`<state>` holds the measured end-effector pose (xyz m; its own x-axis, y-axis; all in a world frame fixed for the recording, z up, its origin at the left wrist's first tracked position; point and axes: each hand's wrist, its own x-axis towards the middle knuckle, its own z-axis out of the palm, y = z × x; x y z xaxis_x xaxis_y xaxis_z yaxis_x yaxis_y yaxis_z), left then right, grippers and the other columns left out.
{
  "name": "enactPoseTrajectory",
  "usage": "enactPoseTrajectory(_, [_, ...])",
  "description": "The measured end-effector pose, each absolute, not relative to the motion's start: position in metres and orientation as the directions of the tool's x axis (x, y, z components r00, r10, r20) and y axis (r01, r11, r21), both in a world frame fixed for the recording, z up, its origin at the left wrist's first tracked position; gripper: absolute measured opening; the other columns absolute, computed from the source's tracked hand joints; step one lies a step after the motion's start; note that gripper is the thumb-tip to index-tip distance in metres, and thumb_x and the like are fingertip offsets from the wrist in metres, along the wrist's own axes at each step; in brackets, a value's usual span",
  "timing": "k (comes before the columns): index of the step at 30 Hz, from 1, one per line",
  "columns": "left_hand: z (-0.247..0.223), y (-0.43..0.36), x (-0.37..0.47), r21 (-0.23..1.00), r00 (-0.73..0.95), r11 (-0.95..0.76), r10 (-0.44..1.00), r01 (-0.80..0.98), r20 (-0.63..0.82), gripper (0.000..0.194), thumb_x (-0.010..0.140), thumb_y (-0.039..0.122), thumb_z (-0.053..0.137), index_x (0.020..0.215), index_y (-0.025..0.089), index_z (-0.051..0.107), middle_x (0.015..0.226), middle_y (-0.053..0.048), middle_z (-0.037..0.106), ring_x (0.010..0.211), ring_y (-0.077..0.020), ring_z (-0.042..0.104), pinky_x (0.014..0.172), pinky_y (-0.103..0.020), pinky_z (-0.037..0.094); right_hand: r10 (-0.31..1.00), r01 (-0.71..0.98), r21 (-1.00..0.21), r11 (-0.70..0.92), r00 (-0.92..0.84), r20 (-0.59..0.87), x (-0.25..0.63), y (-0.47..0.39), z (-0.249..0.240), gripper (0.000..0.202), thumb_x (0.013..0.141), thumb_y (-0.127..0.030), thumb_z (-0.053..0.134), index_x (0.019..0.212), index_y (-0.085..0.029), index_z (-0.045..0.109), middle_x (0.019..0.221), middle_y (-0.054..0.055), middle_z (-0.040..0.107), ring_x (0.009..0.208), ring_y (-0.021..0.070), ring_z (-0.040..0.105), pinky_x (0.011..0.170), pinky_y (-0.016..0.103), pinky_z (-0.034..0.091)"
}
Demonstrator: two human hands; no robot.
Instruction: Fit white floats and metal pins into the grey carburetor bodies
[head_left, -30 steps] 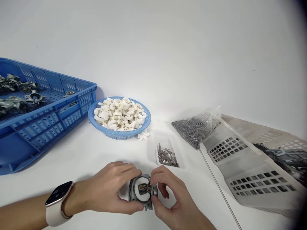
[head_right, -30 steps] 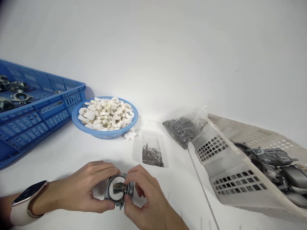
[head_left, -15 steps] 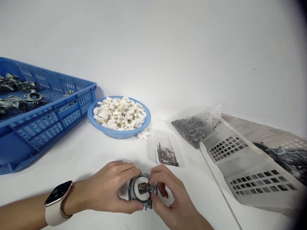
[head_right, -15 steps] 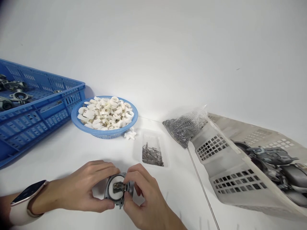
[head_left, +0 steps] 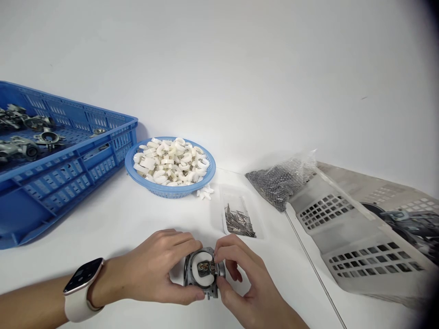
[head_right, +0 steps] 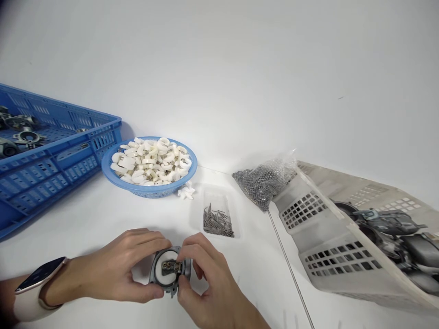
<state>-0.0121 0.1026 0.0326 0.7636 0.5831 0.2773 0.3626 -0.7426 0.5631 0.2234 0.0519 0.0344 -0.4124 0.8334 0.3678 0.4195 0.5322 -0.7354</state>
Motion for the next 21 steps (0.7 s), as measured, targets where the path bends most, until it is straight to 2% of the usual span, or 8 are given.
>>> enactPoseTrajectory(12, [0.0318, 0.1036, -0.0124, 0.541, 0.761, -0.758, 0.577, 0.363, 0.297, 0.036, 0.084, 0.050, 0.073, 0.100, 0.020, 0.061, 0.083, -0.001, 0.064, 0.071, -0.0182, 0.059, 0.066, -0.032, 0.042, 0.842, 0.426, -0.746, 0.512, -0.421, 0.337, 0.2229, 0.0487, 0.0382, 0.040, 0.076, -0.005, 0.056, 0.105, -0.032, 0.052, 0.096, -0.001, 0.058, 0.064, 0.0140, 0.046, 0.054, 0.026, 0.044])
enactPoseTrajectory(21, [0.0310, 0.1019, -0.0129, 0.543, 0.764, -0.759, 0.573, 0.358, 0.297, 0.039, 0.083, 0.051, 0.074, 0.100, 0.019, 0.061, 0.083, 0.000, 0.063, 0.071, -0.0180, 0.058, 0.066, -0.032, 0.042, 0.832, 0.412, -0.739, 0.534, -0.412, 0.371, 0.2202, 0.0490, 0.0411, 0.046, 0.071, -0.002, 0.057, 0.106, -0.032, 0.054, 0.094, -0.001, 0.059, 0.061, 0.0129, 0.046, 0.054, 0.026, 0.045])
